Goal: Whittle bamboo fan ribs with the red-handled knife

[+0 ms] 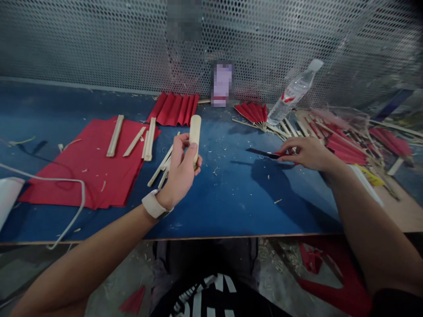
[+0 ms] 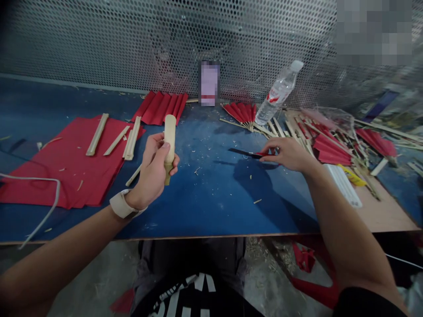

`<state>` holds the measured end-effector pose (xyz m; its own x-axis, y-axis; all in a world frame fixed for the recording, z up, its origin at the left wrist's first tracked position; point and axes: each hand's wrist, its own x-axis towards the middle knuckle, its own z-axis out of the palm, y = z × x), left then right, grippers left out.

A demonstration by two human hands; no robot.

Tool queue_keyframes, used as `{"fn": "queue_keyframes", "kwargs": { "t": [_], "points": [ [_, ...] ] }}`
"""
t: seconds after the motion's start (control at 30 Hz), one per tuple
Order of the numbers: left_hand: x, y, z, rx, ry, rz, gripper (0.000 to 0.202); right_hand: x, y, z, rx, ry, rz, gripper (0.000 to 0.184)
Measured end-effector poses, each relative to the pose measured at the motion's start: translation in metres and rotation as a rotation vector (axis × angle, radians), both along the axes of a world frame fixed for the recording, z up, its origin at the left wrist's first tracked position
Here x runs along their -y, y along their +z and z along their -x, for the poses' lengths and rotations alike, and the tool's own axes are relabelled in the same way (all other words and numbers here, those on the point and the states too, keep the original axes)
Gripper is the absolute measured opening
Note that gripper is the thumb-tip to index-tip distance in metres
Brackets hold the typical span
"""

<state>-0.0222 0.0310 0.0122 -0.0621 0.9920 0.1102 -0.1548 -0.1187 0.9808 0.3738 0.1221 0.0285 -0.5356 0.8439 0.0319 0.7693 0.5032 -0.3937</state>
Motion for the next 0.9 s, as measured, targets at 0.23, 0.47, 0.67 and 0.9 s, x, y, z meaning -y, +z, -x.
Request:
{"fn": "queue_keyframes", "kwargs": {
  "t": [0.23,0.47,0.67,0.9],
  "points": [
    [0.001,-0.003,0.001,-0.01,-0.03,-0.02,0.012,0.027,0.003,0.009,0.15,0.356,0.666,0.039],
    [0.0,-0.004,0.0,-0.003,-0.024,-0.015,0.01,-0.031,0.0,0.01,0.088,-0.065,-0.059,0.048],
    [0.0,-0.006,0.001,-0.011,-0.052,-0.033,0.012,0.005,0.011,0.078,0.044,0.252,0.295,0.038],
    [0.0,-0.008,0.001,-0.014,-0.033,-0.029,0.015,0.0,-0.003,0.133,0.211,0.14,0.014,0.033]
  ]
}}
